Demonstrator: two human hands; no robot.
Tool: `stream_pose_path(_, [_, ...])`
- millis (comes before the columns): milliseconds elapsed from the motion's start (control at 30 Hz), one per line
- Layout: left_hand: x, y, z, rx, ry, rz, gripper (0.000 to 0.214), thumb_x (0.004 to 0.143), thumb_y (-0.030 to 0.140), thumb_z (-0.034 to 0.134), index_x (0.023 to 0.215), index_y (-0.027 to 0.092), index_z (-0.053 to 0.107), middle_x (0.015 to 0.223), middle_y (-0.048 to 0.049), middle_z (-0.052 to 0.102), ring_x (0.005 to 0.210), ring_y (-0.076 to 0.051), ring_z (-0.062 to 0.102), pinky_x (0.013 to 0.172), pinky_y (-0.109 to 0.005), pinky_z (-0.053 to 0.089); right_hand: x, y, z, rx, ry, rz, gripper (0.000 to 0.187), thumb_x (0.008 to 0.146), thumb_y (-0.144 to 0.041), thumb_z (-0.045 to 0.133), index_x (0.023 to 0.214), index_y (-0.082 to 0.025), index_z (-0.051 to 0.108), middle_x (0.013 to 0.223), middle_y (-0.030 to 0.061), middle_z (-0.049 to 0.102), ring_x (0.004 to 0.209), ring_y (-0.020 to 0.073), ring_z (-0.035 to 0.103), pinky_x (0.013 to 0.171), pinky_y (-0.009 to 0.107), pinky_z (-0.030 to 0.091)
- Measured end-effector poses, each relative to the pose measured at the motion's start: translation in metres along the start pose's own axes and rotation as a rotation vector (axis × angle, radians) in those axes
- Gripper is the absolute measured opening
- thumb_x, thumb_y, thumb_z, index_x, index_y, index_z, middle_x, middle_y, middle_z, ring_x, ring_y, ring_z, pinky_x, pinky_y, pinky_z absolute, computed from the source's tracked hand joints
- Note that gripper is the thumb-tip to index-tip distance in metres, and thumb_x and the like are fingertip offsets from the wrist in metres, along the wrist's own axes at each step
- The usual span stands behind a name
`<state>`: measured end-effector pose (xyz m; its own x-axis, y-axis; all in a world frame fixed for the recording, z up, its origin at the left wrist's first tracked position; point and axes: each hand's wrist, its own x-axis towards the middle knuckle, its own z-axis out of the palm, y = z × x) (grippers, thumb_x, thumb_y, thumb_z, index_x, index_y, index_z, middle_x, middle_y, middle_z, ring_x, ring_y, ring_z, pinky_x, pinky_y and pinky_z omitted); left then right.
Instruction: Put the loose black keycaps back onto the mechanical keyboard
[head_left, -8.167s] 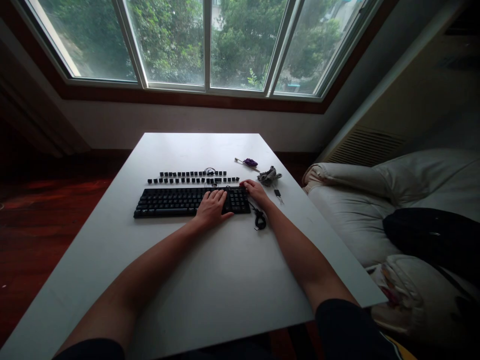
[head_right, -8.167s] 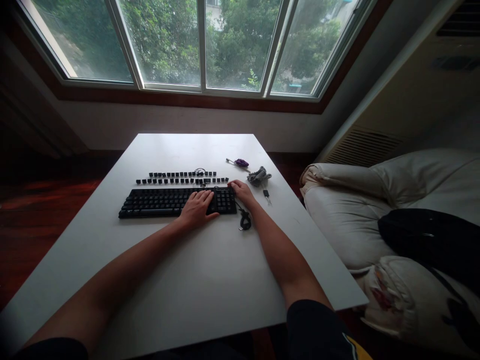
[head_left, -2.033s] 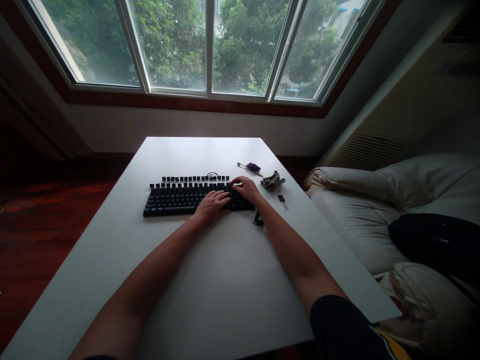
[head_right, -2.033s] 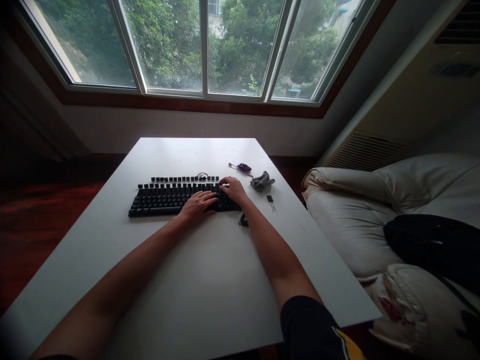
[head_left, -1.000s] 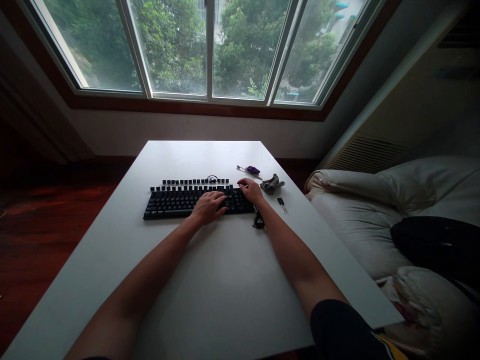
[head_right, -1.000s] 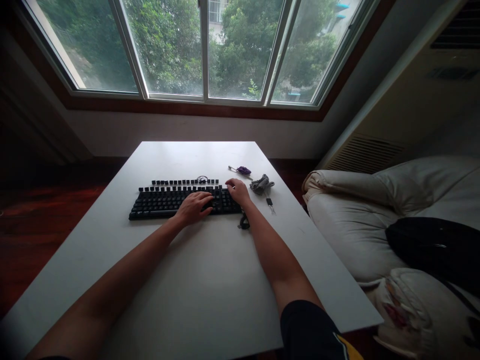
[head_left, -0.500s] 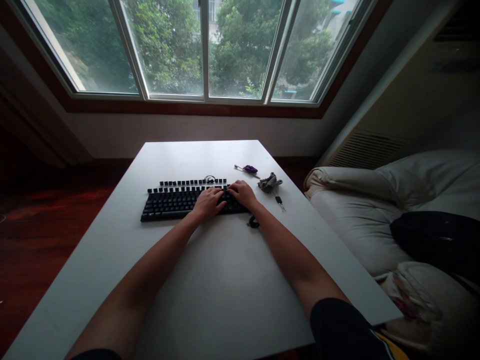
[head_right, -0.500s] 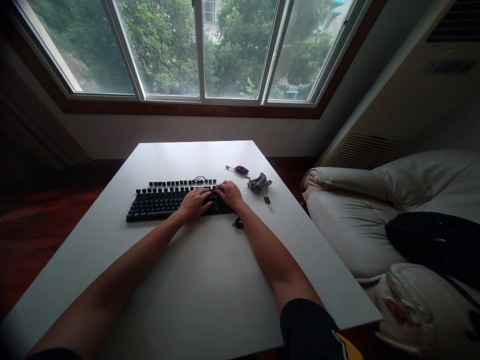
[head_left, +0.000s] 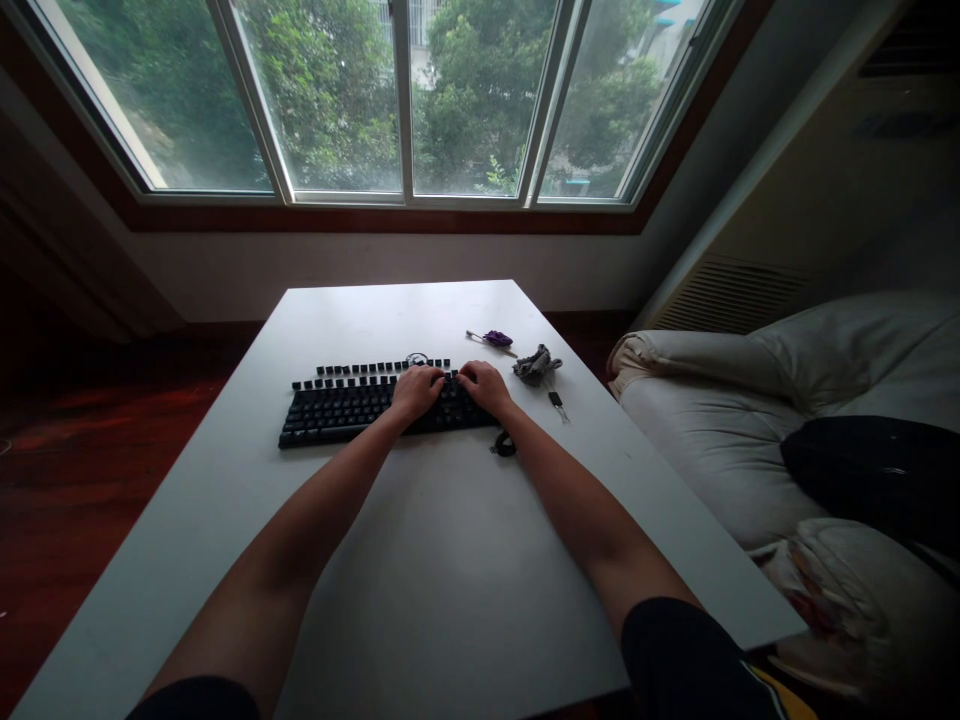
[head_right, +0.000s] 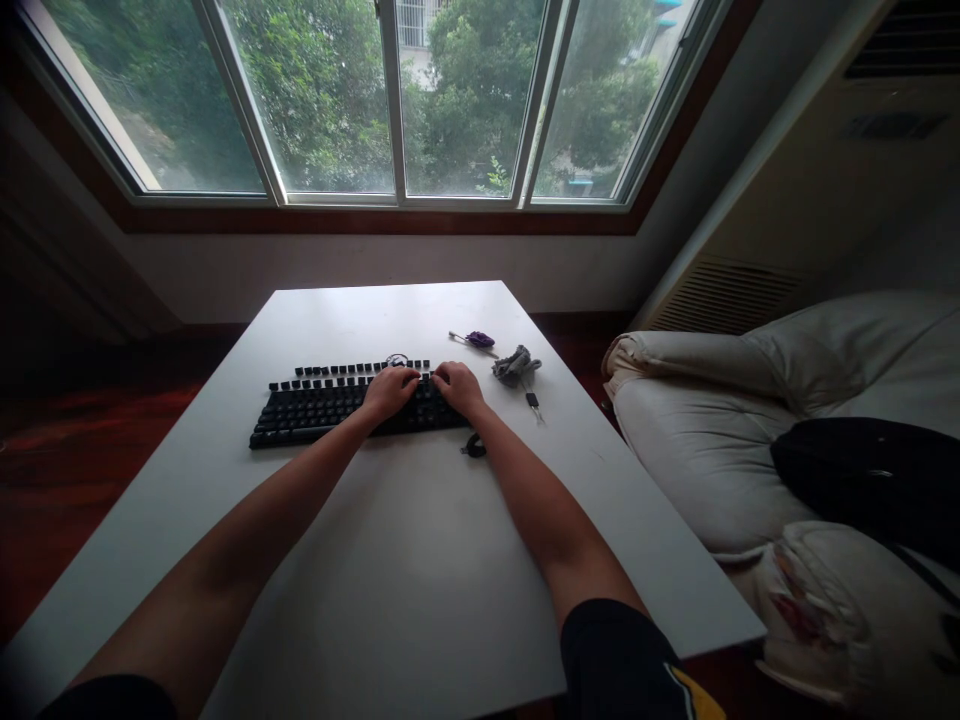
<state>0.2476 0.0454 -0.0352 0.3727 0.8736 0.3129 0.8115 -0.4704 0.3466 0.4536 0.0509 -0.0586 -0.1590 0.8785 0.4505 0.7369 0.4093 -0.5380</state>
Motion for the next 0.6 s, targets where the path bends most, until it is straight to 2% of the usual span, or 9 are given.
stream_pose_path(133, [0.015, 0.002, 0.002, 0.013, -0.032, -0.043, 0.026, 0.097, 0.036, 0.055, 0.107, 0.027, 0.078, 0.106, -0.0072, 0.074, 0.105, -0.027, 0.064, 0.09, -0.038, 0.049, 0.0, 0.005, -0.008, 0.085, 0.099, 0.189, 0.018, 0.091, -0.036, 0.059, 0.086, -0.022, 0.069, 0.079, 0.0006, 0.068, 0.073, 0.0172, 0.058, 0.071, 0.029, 0.042])
stream_pose_path(300, [0.015, 0.003, 0.002, 0.055, -0.049, 0.037, 0.021, 0.093, 0.037, 0.062, 0.097, 0.026, 0.079, 0.101, -0.0073, 0.073, 0.101, -0.028, 0.062, 0.09, -0.04, 0.048, -0.001, 0.018, -0.014, 0.13, 0.194, 0.289, 0.023, 0.088, -0.042, 0.058, 0.083, -0.021, 0.068, 0.078, 0.0007, 0.069, 0.072, 0.0173, 0.059, 0.07, 0.029, 0.042])
stream_pose_path(467, [0.009, 0.0, -0.001, 0.012, -0.077, 0.17, 0.017, 0.091, 0.035, 0.066, 0.099, 0.027, 0.079, 0.104, -0.0053, 0.073, 0.102, -0.027, 0.061, 0.092, -0.04, 0.047, -0.001, 0.037, -0.009, 0.175, 0.183, 0.358, 0.024, 0.085, -0.042, 0.057, 0.083, -0.021, 0.068, 0.078, 0.0013, 0.069, 0.075, 0.0183, 0.06, 0.071, 0.029, 0.044])
stream_pose_path(600, [0.011, 0.001, -0.003, -0.032, -0.089, 0.143, 0.017, 0.089, 0.032, 0.067, 0.102, 0.028, 0.078, 0.105, -0.0041, 0.073, 0.103, -0.026, 0.061, 0.094, -0.04, 0.047, -0.001, 0.045, -0.007, 0.182, 0.157, 0.371, 0.024, 0.084, -0.041, 0.057, 0.084, -0.021, 0.07, 0.08, 0.0013, 0.069, 0.077, 0.0188, 0.061, 0.072, 0.029, 0.045])
